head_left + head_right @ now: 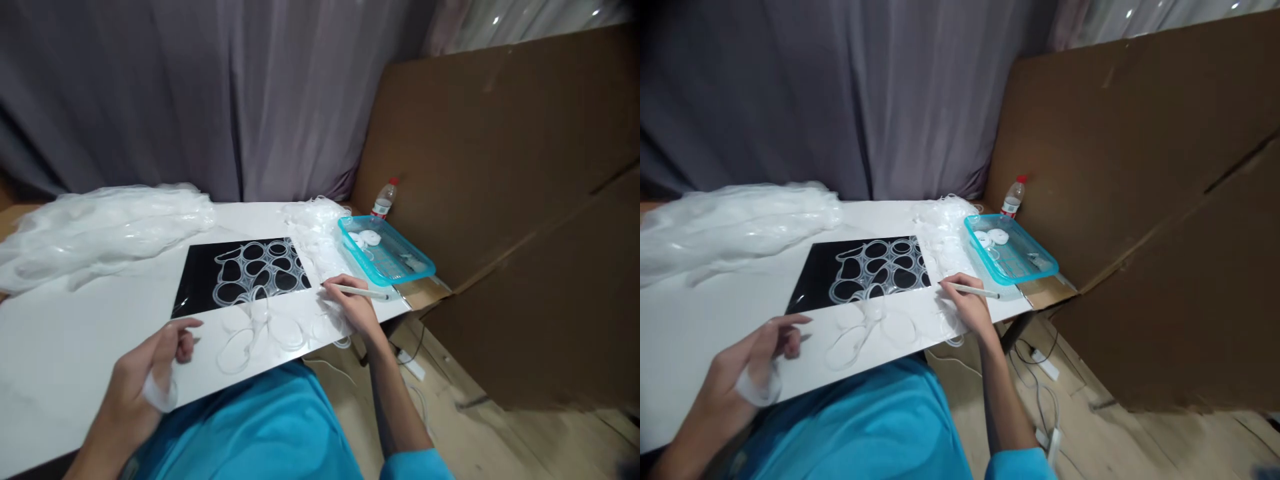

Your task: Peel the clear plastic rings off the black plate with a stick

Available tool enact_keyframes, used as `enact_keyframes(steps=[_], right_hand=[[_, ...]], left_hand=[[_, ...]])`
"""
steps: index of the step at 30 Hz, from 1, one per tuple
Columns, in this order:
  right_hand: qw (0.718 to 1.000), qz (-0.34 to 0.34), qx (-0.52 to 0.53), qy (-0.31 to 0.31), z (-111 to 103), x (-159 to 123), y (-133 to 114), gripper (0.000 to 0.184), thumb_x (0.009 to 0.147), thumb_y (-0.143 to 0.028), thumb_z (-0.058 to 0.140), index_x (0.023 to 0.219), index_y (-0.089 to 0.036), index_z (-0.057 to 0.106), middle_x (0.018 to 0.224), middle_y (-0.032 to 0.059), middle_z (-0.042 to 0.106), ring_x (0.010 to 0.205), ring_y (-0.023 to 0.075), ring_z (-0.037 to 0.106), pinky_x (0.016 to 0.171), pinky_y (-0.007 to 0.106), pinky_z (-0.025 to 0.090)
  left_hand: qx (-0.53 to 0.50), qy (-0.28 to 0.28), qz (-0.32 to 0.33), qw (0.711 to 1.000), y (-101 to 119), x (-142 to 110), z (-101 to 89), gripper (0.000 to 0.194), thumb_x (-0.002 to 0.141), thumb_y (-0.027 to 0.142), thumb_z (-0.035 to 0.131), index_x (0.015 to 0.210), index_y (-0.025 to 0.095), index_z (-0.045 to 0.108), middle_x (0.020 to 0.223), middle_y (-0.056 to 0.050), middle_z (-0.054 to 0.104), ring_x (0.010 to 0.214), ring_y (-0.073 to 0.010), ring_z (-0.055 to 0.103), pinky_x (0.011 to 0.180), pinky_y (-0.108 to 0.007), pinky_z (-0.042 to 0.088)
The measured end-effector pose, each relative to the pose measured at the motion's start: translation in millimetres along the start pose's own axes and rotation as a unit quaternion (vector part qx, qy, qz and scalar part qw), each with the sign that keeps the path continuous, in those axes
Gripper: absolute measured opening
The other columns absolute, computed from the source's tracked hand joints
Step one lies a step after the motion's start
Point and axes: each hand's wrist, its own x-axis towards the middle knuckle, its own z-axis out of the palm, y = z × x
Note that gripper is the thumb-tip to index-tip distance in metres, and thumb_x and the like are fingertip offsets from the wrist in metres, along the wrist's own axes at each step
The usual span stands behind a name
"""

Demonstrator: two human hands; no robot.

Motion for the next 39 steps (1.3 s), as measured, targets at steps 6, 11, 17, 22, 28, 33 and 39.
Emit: enact_keyframes(steps=[6,11,17,22,28,33,39], right_hand=[[0.997,-0.011,-0.013,-0.077,6,68,-6,0.022,0.086,-0.043,0.088,0.088,-0.021,0.085,0.097,0.0109,0.084,0.086,0.0259,0.076,0.074,0.035,0.058],[0.990,-0.016,-0.022,-0.136,32,114,1,0.030,0.079,-0.045,0.089,0.078,-0.017,0.080,0.083,0.0089,0.082,0.074,0.0221,0.072,0.068,0.032,0.056],[0.988,-0.015,-0.029,-0.151,36,115,22,0.026,0.079,-0.044,0.087,0.072,-0.021,0.076,0.089,0.0084,0.084,0.079,0.0230,0.074,0.074,0.032,0.058],[0.987,-0.020,-0.026,-0.156,33,115,30,0.024,0.082,-0.042,0.087,0.073,-0.022,0.077,0.090,0.0083,0.084,0.080,0.0231,0.074,0.074,0.032,0.056],[0.986,-0.038,-0.032,-0.159,33,116,30,0.024,0.084,-0.042,0.087,0.074,-0.022,0.077,0.089,0.0083,0.084,0.077,0.0225,0.073,0.073,0.032,0.056],[0.984,-0.058,-0.056,-0.161,32,114,30,0.026,0.087,-0.043,0.082,0.075,-0.021,0.076,0.090,0.0095,0.084,0.076,0.0224,0.073,0.070,0.032,0.056],[0.974,-0.103,-0.128,-0.153,36,106,25,0.019,0.094,-0.037,0.075,0.084,-0.021,0.077,0.090,0.0078,0.083,0.077,0.0225,0.073,0.072,0.032,0.054]], left_hand=[[0.052,-0.151,0.172,0.972,62,21,36.7,0.055,0.121,0.048,0.027,0.131,0.022,0.075,0.130,-0.011,0.075,0.123,-0.0264,0.070,0.107,-0.044,0.056],[0.258,-0.194,0.314,0.893,76,26,109.5,0.043,0.121,0.034,0.035,0.143,0.017,0.069,0.151,-0.015,0.069,0.143,-0.0288,0.063,0.123,-0.049,0.047],[0.282,-0.196,0.315,0.884,46,15,154.6,0.049,0.119,0.031,0.039,0.159,0.010,0.058,0.170,-0.024,0.052,0.161,-0.0388,0.047,0.131,-0.060,0.038],[0.288,-0.195,0.312,0.884,33,10,155.9,0.053,0.121,0.036,0.033,0.163,0.013,0.054,0.176,-0.019,0.047,0.168,-0.0334,0.038,0.136,-0.057,0.032],[0.298,-0.199,0.320,0.877,35,11,154.9,0.053,0.121,0.033,0.032,0.164,0.011,0.054,0.177,-0.019,0.044,0.169,-0.0329,0.036,0.137,-0.059,0.032],[0.293,-0.199,0.322,0.878,35,11,155.8,0.054,0.121,0.033,0.031,0.163,0.011,0.055,0.175,-0.020,0.048,0.169,-0.0338,0.036,0.135,-0.061,0.035],[0.292,-0.192,0.322,0.880,33,10,157.5,0.053,0.120,0.032,0.032,0.163,0.012,0.055,0.174,-0.020,0.049,0.168,-0.0342,0.038,0.134,-0.060,0.035]])
